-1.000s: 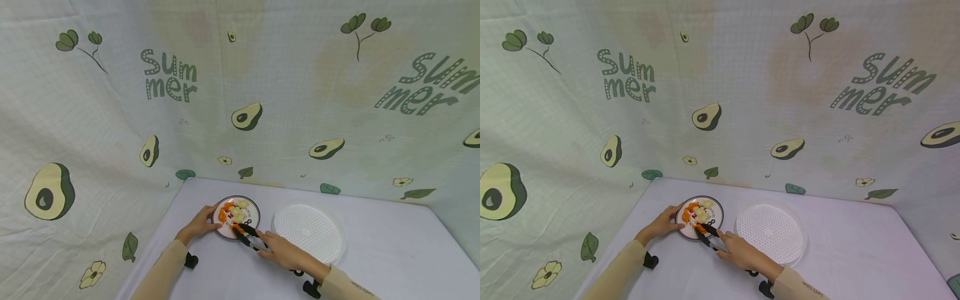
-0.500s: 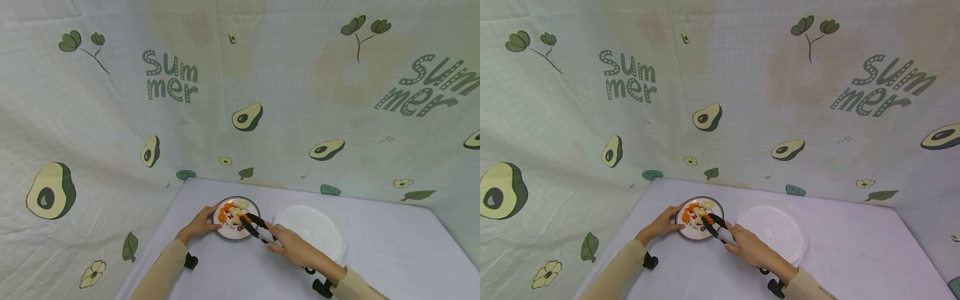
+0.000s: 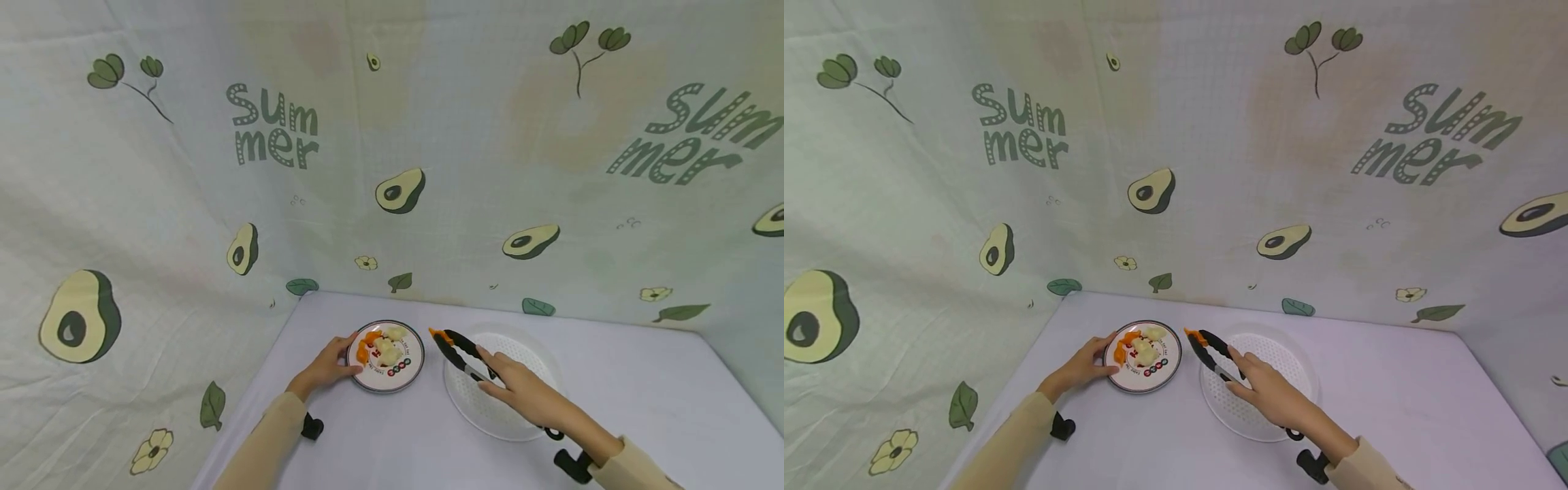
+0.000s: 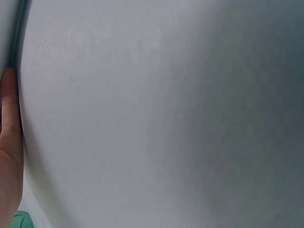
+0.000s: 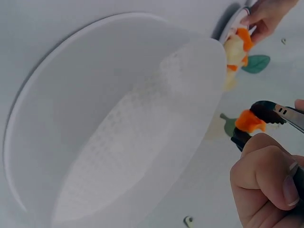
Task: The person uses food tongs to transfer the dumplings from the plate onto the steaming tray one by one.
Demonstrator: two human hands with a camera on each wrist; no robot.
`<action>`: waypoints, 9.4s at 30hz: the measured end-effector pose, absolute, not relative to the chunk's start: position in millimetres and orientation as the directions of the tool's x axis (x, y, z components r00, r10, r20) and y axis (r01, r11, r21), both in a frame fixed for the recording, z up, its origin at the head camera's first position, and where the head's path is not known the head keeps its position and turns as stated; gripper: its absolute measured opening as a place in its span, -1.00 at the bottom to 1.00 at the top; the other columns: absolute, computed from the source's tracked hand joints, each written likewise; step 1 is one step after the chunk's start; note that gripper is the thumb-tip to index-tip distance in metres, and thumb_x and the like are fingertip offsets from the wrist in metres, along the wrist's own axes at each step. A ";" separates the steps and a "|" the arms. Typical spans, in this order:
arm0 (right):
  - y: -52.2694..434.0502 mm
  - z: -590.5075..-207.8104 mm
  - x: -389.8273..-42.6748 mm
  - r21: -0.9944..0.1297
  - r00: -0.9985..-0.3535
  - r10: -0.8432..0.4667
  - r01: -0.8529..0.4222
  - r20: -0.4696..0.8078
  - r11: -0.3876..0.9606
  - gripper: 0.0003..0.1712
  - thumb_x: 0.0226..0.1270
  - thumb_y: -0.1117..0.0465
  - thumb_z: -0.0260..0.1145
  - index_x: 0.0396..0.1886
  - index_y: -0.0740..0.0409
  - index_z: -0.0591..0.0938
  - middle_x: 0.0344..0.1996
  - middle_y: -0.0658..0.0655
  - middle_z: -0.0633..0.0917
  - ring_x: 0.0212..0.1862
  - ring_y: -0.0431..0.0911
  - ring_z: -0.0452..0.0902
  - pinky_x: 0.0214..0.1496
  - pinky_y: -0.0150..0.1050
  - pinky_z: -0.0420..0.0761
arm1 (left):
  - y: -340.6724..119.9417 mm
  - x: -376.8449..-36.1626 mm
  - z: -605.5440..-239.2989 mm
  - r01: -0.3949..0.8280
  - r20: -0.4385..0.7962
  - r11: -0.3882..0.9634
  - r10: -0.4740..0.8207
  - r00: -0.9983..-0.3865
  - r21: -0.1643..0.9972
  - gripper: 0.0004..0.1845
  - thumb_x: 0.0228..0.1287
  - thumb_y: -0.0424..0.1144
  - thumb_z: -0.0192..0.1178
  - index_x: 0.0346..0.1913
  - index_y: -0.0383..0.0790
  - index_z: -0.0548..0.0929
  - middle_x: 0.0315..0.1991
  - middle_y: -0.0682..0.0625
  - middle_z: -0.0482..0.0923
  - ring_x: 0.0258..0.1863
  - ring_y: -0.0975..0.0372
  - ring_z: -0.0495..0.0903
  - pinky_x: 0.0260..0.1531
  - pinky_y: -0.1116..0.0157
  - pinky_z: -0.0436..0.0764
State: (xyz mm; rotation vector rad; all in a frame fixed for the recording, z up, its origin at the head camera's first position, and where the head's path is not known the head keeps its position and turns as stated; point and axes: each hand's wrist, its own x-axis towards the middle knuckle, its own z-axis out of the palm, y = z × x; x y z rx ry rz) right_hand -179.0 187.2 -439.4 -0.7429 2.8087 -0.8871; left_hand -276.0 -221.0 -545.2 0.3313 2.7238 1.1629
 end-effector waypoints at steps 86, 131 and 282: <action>195.2 -455.5 -205.5 -0.576 -0.836 -0.530 -0.504 0.139 0.644 -0.13 0.48 -0.06 0.23 0.52 0.39 0.16 0.39 0.49 0.28 0.39 0.42 0.16 0.28 0.33 0.26 | -221.1 -278.7 -547.0 0.085 -0.105 0.674 0.236 -0.966 0.733 -0.07 0.16 -0.15 0.47 0.55 -0.11 0.22 0.16 -0.15 0.39 0.19 -0.05 0.43 0.28 -0.07 0.32; 114.5 -469.5 -236.7 -0.501 -0.733 -0.654 -0.501 -0.187 0.705 -0.19 0.42 -0.04 0.30 0.51 0.25 0.28 0.26 0.34 0.47 0.21 0.12 0.47 0.21 0.08 0.47 | -224.2 -280.1 -548.4 0.129 -0.078 0.661 0.274 -0.958 0.739 -0.07 0.16 -0.16 0.47 0.54 -0.16 0.22 0.14 -0.17 0.38 0.17 -0.06 0.45 0.27 -0.09 0.33; 165.1 -438.9 -243.4 -0.510 -0.713 -0.699 -0.585 -0.048 0.631 -0.12 0.47 -0.16 0.20 0.53 0.30 0.21 0.05 0.24 0.57 0.01 0.07 0.53 0.12 0.07 0.50 | -220.3 -272.8 -543.2 0.075 -0.116 0.682 0.231 -0.966 0.728 -0.07 0.18 -0.15 0.46 0.55 -0.11 0.21 0.19 -0.16 0.37 0.20 -0.06 0.41 0.28 -0.07 0.33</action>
